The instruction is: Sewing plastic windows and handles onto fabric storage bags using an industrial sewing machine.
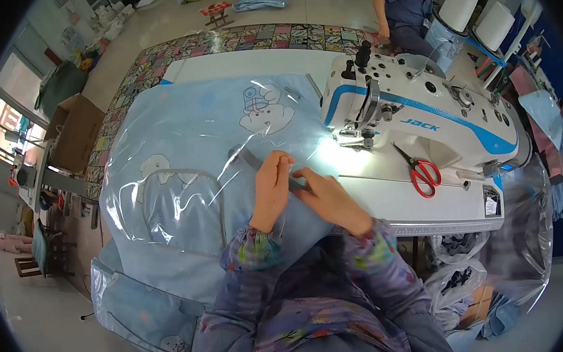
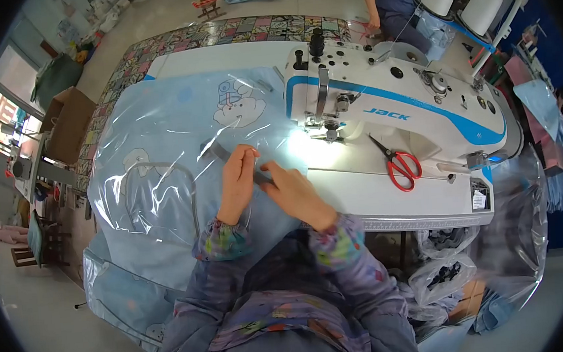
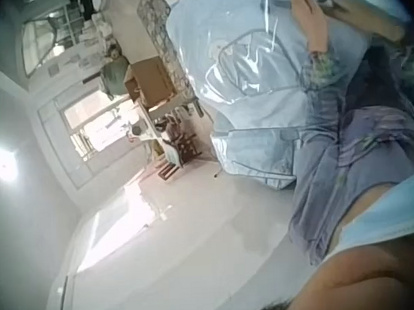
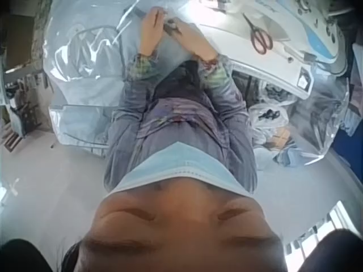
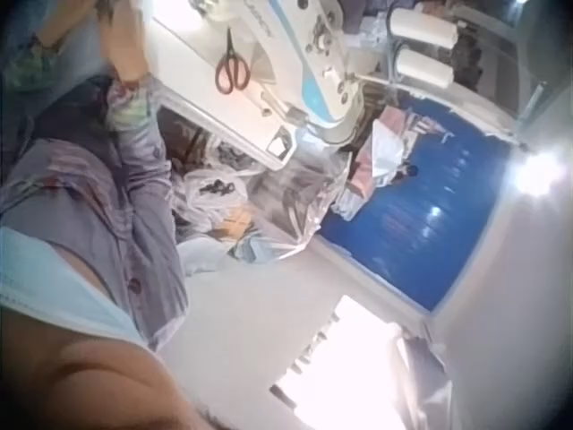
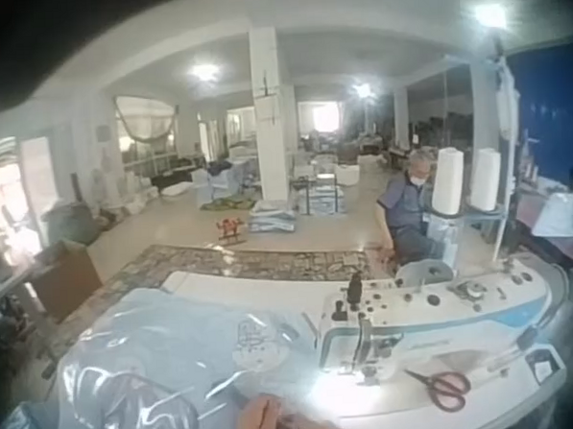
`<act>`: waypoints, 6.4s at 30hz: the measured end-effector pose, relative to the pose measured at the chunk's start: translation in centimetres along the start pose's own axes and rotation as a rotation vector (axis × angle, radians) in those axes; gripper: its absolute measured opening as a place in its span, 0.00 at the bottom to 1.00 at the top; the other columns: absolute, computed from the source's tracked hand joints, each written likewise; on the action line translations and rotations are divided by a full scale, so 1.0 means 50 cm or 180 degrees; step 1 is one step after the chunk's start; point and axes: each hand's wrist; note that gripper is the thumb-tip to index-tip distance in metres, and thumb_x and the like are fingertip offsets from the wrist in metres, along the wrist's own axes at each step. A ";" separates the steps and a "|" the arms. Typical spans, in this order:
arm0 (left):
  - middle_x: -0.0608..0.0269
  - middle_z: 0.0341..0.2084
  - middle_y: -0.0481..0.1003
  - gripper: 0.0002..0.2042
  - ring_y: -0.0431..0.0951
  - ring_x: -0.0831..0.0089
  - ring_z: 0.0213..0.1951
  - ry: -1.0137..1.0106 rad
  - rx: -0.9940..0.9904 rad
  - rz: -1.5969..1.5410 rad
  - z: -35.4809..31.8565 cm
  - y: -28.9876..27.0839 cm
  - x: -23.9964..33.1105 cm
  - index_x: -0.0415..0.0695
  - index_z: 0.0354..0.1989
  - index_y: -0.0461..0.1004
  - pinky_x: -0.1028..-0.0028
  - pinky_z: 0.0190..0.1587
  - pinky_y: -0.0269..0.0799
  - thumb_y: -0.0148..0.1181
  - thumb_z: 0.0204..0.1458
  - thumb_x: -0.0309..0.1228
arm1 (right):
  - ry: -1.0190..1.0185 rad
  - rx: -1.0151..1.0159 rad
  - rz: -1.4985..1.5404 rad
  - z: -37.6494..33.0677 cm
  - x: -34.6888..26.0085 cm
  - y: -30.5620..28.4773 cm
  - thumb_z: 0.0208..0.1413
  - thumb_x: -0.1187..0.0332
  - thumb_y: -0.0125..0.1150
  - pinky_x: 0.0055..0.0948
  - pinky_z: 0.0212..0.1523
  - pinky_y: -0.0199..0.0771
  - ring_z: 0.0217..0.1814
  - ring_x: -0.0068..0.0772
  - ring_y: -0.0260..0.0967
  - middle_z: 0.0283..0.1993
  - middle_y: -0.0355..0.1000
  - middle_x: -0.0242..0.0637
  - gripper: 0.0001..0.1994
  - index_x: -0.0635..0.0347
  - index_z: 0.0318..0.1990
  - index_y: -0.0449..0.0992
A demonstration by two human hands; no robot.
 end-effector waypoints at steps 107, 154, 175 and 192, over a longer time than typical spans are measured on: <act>0.59 0.44 0.72 0.25 0.76 0.58 0.45 0.0549 -0.1273 0.3108 -0.365 -0.050 0.252 0.41 0.58 0.72 0.63 0.47 0.73 0.64 0.49 0.31 | 0.0225 -0.0372 0.1905 -0.417 0.022 0.171 0.65 0.71 0.55 0.31 0.30 0.63 0.25 0.31 0.64 0.26 0.67 0.44 0.38 0.58 0.78 0.42; 0.56 0.50 0.73 0.24 0.75 0.58 0.53 0.0980 -0.1661 0.2600 -0.216 -0.010 0.301 0.40 0.56 0.73 0.63 0.54 0.73 0.63 0.47 0.28 | 0.1223 0.0074 0.3959 -0.305 0.000 0.051 0.68 0.77 0.51 0.25 0.68 0.57 0.70 0.27 0.55 0.74 0.55 0.38 0.35 0.60 0.79 0.43; 0.53 0.64 0.69 0.22 0.70 0.54 0.64 0.0050 -0.2177 0.2421 -0.304 -0.022 0.281 0.42 0.65 0.69 0.43 0.65 0.62 0.57 0.62 0.31 | 0.1261 0.0120 0.2263 -0.429 -0.012 0.120 0.65 0.72 0.57 0.20 0.35 0.66 0.38 0.16 0.64 0.52 0.73 0.41 0.28 0.66 0.70 0.58; 0.50 0.56 0.71 0.21 0.72 0.51 0.59 0.0256 -0.1980 0.2558 -0.201 0.031 0.244 0.40 0.61 0.72 0.43 0.62 0.63 0.57 0.62 0.37 | 0.1255 0.0196 0.3603 -0.373 0.007 0.080 0.62 0.78 0.61 0.22 0.53 0.69 0.58 0.21 0.68 0.58 0.70 0.33 0.33 0.62 0.73 0.55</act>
Point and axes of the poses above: each hand's wrist, its own z-axis towards the middle knuckle, its own y-axis out of the palm, x = y × z
